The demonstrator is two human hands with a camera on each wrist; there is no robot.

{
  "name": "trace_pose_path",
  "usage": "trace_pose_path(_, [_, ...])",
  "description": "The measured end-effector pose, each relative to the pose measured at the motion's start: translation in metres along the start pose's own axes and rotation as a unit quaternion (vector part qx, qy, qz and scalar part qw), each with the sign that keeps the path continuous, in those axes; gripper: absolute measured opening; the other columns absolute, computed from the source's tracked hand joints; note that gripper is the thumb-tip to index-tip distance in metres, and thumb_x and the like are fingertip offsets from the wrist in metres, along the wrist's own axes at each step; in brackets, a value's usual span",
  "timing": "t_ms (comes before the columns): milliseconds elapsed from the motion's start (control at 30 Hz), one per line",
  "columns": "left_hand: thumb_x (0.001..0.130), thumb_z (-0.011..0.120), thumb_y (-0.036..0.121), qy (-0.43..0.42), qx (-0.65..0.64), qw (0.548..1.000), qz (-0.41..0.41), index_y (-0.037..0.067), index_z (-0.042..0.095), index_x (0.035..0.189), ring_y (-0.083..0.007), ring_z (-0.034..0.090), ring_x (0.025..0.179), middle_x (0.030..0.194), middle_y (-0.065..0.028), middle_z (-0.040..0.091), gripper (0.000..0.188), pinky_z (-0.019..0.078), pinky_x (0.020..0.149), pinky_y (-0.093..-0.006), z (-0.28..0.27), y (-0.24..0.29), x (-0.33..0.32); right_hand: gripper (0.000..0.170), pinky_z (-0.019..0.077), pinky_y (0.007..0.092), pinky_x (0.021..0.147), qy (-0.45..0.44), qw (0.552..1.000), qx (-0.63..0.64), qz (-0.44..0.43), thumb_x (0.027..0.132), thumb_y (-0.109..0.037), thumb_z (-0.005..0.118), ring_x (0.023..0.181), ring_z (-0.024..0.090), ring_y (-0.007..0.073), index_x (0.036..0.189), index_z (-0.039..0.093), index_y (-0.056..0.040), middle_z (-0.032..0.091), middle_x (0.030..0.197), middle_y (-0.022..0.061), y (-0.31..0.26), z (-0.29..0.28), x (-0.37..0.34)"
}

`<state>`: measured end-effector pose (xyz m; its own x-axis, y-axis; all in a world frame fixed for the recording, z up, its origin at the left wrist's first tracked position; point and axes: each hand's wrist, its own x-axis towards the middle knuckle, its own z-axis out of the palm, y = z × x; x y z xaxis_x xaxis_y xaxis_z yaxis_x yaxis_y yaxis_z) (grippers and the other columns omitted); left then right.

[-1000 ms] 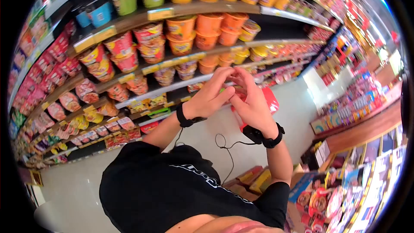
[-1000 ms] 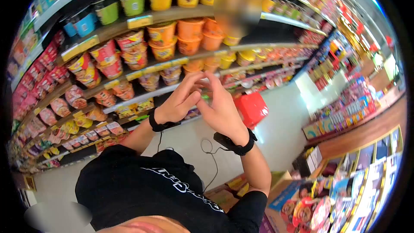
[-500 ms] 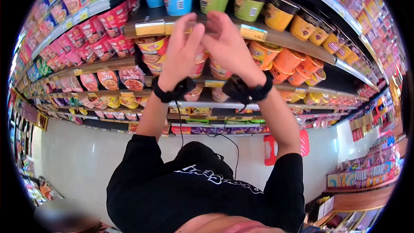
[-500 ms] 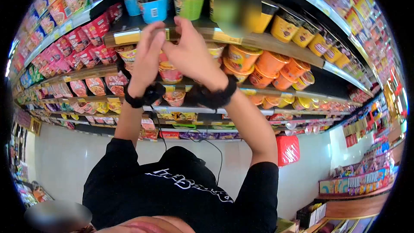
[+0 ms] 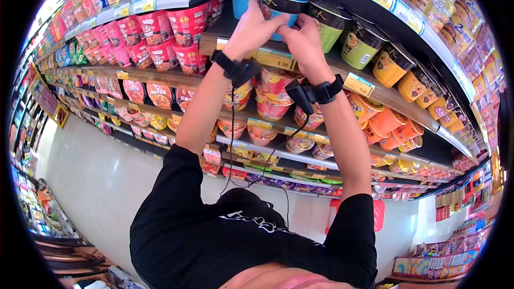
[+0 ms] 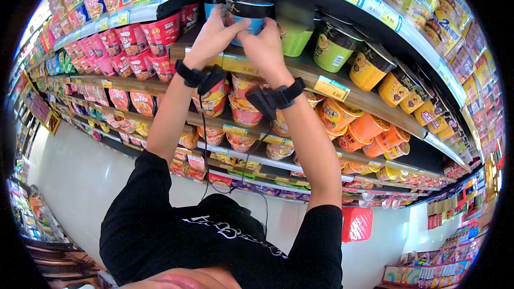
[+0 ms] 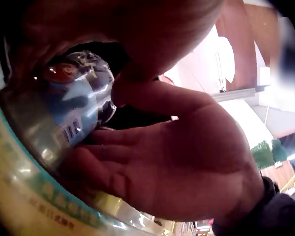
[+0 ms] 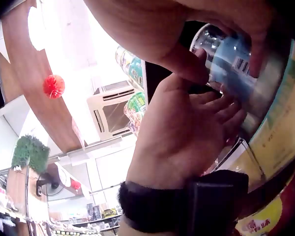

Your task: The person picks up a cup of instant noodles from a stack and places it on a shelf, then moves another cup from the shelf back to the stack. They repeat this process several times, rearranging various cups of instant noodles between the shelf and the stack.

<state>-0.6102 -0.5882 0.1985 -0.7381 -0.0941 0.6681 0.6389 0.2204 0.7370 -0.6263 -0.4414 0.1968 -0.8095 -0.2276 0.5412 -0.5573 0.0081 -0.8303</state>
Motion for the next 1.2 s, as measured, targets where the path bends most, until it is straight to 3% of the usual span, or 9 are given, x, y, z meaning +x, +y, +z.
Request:
trace_pose_path(167, [0.08, 0.081, 0.03, 0.166, 0.219, 0.946, 0.171, -0.01, 0.039, 0.136, -0.0375, 0.053, 0.114, 0.121, -0.0251, 0.053, 0.081, 0.0465, 0.097, -0.0394, 0.008, 0.015, -0.032, 0.072, 0.0481, 0.0369, 0.104, 0.038, 0.996, -0.008, -0.075, 0.081, -0.004, 0.071, 0.138, 0.044, 0.0346, 0.141, 0.034, 0.0101, 0.047, 0.141, 0.025, -0.02, 0.003, -0.033])
trace_pose_path(267, [0.08, 0.083, 0.026, 0.164, 0.134, 0.966, 0.145, -0.009, 0.031, 0.143, -0.0346, 0.046, 0.121, 0.131, -0.023, 0.041, 0.089, 0.0421, 0.103, -0.0417, 0.025, 0.037, -0.059, 0.068, 0.0502, 0.0365, 0.099, 0.039, 0.995, 0.001, -0.094, 0.084, 0.001, 0.066, 0.138, 0.044, 0.0341, 0.143, 0.032, 0.008, 0.043, 0.145, 0.0254, -0.035, -0.002, -0.063])
trace_pose_path(300, [0.08, 0.083, 0.025, 0.18, 0.12, 0.963, 0.158, -0.009, 0.029, 0.145, -0.0339, 0.046, 0.122, 0.132, -0.0226, 0.039, 0.09, 0.042, 0.103, -0.042, 0.033, 0.037, -0.067, 0.064, 0.0517, 0.0373, 0.093, 0.082, 0.986, -0.008, -0.145, 0.084, -0.009, 0.069, 0.118, 0.059, 0.0319, 0.138, 0.039, 0.0071, 0.054, 0.134, 0.027, -0.028, -0.005, -0.07])
trace_pose_path(567, [0.08, 0.083, 0.01, 0.098, -0.147, 0.959, 0.223, -0.003, 0.02, 0.147, -0.0299, 0.044, 0.131, 0.142, -0.0215, 0.037, 0.094, 0.0374, 0.111, -0.0446, 0.139, 0.07, -0.119, 0.062, 0.0517, 0.0391, 0.093, 0.185, 0.955, -0.111, -0.205, 0.082, 0.009, 0.05, 0.122, 0.055, 0.0285, 0.142, 0.034, 0.0048, 0.049, 0.137, 0.0216, -0.065, -0.082, -0.17])
trace_pose_path(633, [0.084, 0.077, 0.002, 0.054, -0.289, 0.927, 0.23, -0.002, 0.022, 0.148, -0.0302, 0.047, 0.133, 0.147, -0.0232, 0.041, 0.085, 0.0402, 0.112, -0.0452, 0.177, 0.099, -0.132, 0.064, 0.0451, 0.0437, 0.101, 0.244, 0.91, -0.225, -0.249, 0.076, 0.002, 0.057, 0.119, 0.053, 0.0424, 0.137, 0.038, 0.0082, 0.05, 0.129, 0.029, -0.08, -0.11, -0.197])
trace_pose_path(833, [0.094, 0.068, 0.021, -0.094, -0.457, 0.844, 0.264, -0.002, 0.023, 0.147, -0.0334, 0.049, 0.132, 0.147, -0.0265, 0.041, 0.073, 0.0425, 0.109, -0.0507, 0.278, 0.178, -0.196, 0.069, 0.0515, 0.0383, 0.089, 0.366, 0.769, -0.495, -0.172, 0.077, 0.002, 0.062, 0.119, 0.056, 0.0329, 0.141, 0.037, 0.0048, 0.051, 0.133, 0.0225, -0.171, -0.168, -0.322])
trace_pose_path(867, [0.096, 0.064, 0.028, -0.107, -0.521, 0.812, 0.24, -0.002, 0.022, 0.148, -0.0336, 0.048, 0.132, 0.147, -0.0264, 0.041, 0.074, 0.0428, 0.108, -0.0508, 0.293, 0.199, -0.216, 0.07, 0.0419, 0.0478, 0.101, 0.387, 0.768, -0.478, -0.18, 0.072, -0.004, 0.064, 0.116, 0.05, 0.0474, 0.135, 0.036, 0.0111, 0.049, 0.125, 0.0298, -0.183, -0.175, -0.342])
trace_pose_path(1033, [0.091, 0.065, 0.037, -0.205, -0.642, 0.715, 0.187, -0.01, 0.016, 0.145, -0.0295, 0.042, 0.128, 0.14, -0.0262, 0.035, 0.087, 0.0348, 0.107, -0.045, 0.324, 0.297, -0.313, 0.085, 0.0528, 0.0383, 0.084, 0.478, 0.596, -0.642, -0.07, 0.072, -0.016, 0.083, 0.112, 0.059, 0.0323, 0.14, 0.037, 0.0071, 0.054, 0.125, 0.0206, -0.278, -0.163, -0.461])
trace_pose_path(1200, [0.084, 0.076, 0.026, -0.328, -0.686, 0.626, 0.171, -0.003, 0.023, 0.147, -0.0233, 0.044, 0.12, 0.134, -0.0157, 0.04, 0.087, 0.0405, 0.095, -0.038, 0.326, 0.397, -0.406, 0.083, 0.0525, 0.0383, 0.091, 0.543, 0.462, -0.698, 0.061, 0.076, -0.018, 0.084, 0.115, 0.059, 0.0278, 0.14, 0.038, 0.0068, 0.055, 0.128, 0.0202, -0.376, -0.119, -0.569])
